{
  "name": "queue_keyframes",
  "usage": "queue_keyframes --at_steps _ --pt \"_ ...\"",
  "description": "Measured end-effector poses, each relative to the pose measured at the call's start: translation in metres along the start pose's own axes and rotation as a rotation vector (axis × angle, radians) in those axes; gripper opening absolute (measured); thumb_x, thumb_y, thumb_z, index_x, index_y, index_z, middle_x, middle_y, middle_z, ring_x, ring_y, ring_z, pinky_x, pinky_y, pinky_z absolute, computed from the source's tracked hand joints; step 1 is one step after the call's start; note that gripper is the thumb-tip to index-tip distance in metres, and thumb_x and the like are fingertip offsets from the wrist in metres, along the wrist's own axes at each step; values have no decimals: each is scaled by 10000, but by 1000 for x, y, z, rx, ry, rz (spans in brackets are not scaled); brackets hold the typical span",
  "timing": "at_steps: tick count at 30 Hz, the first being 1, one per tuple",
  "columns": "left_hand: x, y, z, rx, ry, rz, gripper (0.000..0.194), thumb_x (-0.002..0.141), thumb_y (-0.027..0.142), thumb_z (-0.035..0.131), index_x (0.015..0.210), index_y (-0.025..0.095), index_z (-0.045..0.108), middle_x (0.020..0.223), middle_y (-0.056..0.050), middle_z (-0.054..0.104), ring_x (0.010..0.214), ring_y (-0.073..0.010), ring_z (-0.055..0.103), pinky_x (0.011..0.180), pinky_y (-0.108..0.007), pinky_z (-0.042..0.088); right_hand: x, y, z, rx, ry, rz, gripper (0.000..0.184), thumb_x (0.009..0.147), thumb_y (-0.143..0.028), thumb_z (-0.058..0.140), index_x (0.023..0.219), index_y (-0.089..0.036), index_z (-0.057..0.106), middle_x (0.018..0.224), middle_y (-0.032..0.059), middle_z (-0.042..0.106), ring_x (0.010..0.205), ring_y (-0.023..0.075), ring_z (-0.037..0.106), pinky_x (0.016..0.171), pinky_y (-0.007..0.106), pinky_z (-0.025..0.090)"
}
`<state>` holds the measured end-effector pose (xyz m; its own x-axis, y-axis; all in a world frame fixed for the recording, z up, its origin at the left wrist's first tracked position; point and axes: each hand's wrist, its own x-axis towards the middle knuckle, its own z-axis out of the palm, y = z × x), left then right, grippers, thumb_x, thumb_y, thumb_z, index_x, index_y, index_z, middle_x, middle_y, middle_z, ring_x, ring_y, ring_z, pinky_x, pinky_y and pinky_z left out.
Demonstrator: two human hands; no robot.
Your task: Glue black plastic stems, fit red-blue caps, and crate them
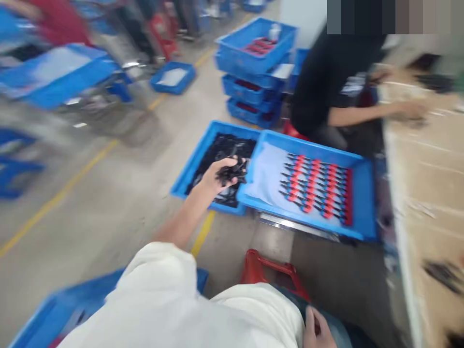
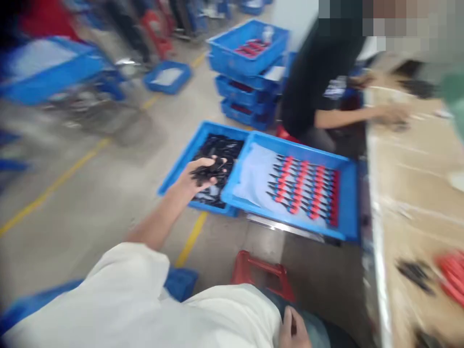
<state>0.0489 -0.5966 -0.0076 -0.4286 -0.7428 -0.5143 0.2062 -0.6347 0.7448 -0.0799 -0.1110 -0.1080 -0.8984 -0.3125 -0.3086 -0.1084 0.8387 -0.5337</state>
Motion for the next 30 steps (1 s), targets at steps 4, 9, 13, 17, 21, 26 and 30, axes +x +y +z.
queue_keyframes --at_steps 4,9,13,17,21,26,30 --pt "-63 -52 93 60 -466 -242 224 698 270 686 916 220 686 1067 -86 719 1003 -348 691 416 -199 406 -28 -11 -4 209 51 -73 497 867 -606 488 825 -189 754 878 120 760 820 236 704 784 308 531" --pt "-137 -164 236 322 -1083 -628 305 650 348 702 916 206 651 1021 -109 724 895 -278 712 402 -192 429 -40 0 2 311 188 -65 330 921 -389 499 810 -191 739 829 78 739 759 193 676 735 277 480" --pt "-191 -241 354 707 -1311 -186 289 702 420 674 807 159 605 766 -80 685 664 -169 664 469 -222 499 -55 16 4 352 238 -88 308 930 -335 485 792 -195 722 772 61 716 713 191 651 678 279 442" --pt "-223 -298 449 907 -1430 88 254 648 331 751 755 159 599 726 -31 663 663 -148 646 596 -245 542 -61 40 7 378 311 -58 320 939 -338 463 780 -202 704 750 56 703 676 193 630 645 283 411" --pt "-241 -339 501 1271 -1615 362 334 470 221 851 729 148 654 693 -33 675 743 -226 681 678 -300 562 -60 61 14 418 387 -11 338 928 -351 447 747 -201 690 685 48 676 620 193 611 609 286 382" --pt "-252 -369 516 1655 -1856 660 487 440 343 895 871 172 744 922 -83 752 925 -295 700 833 -344 561 -56 74 21 497 427 22 360 909 -387 465 676 -198 663 638 42 647 592 188 597 583 281 357" --pt "-254 -376 514 1811 -1967 904 693 458 428 898 1107 244 744 1264 -113 685 1109 -337 658 963 -388 516 -56 75 20 559 406 37 347 904 -393 485 680 -199 664 648 34 648 602 180 589 592 273 362"
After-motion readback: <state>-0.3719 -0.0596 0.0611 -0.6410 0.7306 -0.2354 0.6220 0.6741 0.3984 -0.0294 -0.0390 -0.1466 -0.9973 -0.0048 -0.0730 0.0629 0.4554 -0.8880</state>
